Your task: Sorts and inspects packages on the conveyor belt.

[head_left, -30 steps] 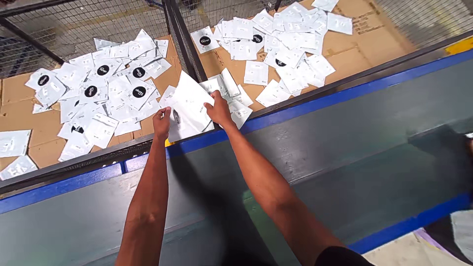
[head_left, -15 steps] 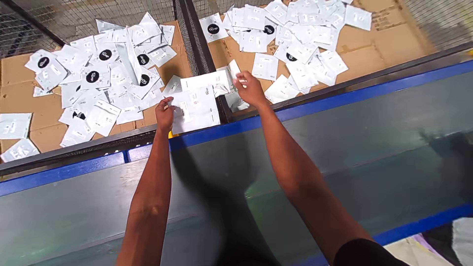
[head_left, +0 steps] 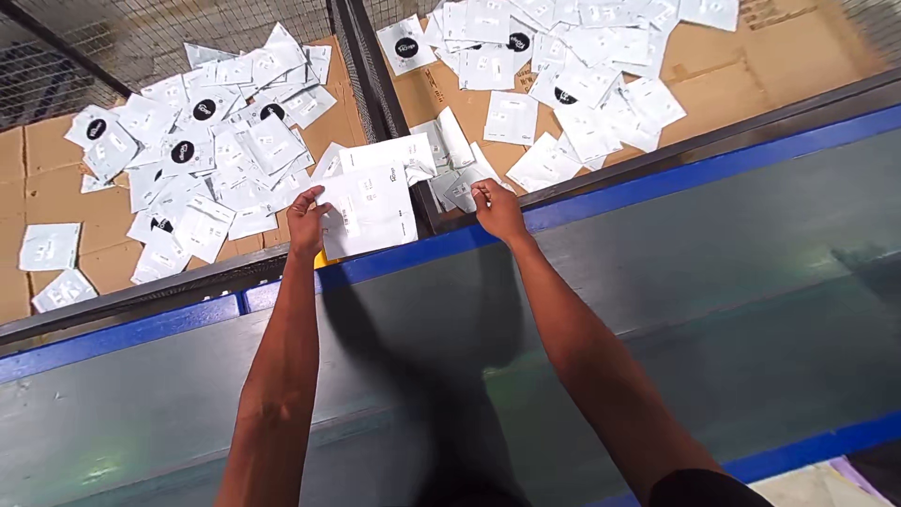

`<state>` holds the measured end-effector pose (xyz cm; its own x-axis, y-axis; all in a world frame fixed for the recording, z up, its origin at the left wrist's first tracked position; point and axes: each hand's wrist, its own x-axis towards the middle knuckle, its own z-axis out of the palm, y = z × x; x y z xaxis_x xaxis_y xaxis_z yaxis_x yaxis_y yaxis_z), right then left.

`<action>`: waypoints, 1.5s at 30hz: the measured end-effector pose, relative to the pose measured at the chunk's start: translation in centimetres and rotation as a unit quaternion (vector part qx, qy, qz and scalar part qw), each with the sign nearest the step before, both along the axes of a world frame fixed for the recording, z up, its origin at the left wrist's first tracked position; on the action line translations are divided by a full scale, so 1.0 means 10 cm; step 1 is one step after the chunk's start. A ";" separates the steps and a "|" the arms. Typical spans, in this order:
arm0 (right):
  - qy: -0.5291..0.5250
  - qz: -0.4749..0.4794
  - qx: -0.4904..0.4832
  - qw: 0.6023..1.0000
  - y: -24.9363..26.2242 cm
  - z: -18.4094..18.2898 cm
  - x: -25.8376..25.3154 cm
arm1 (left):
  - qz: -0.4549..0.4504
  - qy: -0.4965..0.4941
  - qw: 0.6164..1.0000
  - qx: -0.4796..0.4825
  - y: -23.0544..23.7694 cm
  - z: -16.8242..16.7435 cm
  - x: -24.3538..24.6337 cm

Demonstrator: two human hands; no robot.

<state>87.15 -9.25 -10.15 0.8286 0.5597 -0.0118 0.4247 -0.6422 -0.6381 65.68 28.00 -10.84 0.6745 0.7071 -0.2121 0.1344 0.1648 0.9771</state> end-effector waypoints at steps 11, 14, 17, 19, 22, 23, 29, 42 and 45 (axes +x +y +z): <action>0.427 0.033 0.287 0.857 0.39 1.20 0.14 | -0.053 -0.119 0.989 -0.072 -0.70 1.37 1.08; 0.393 -0.061 0.344 0.851 0.56 1.53 0.51 | -0.141 -0.147 0.979 -0.033 -0.95 1.57 1.54; 0.396 -0.111 0.457 0.789 0.35 1.38 1.17 | -0.143 -0.031 0.975 0.169 -0.76 1.22 1.60; 0.402 -0.134 0.355 0.834 0.09 0.97 1.54 | -0.118 0.136 0.949 0.260 -0.51 0.81 1.45; 0.254 -0.017 -0.034 0.966 -0.21 0.18 1.80 | -0.116 0.287 0.917 0.254 -0.28 0.29 1.24; 0.200 0.057 -0.143 0.968 -0.25 -0.07 1.88 | -0.127 0.296 0.915 0.242 -0.28 0.19 1.18; 0.072 0.299 -0.389 0.868 0.02 -1.13 2.23 | -0.082 0.166 0.977 0.102 -0.36 -0.18 0.97; -0.094 0.493 -0.428 0.752 0.66 -2.18 2.11 | -0.024 0.077 0.996 0.029 0.04 -0.38 0.72; -0.001 0.383 -0.455 0.804 0.85 -1.40 2.21 | -0.014 0.037 0.999 0.014 0.11 -0.03 0.52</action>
<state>109.23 -0.78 -24.16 0.2446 0.6659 -0.7048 0.9186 -0.3919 -0.0514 70.92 29.13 -11.14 0.6777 0.6938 -0.2437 0.2118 0.1333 0.9682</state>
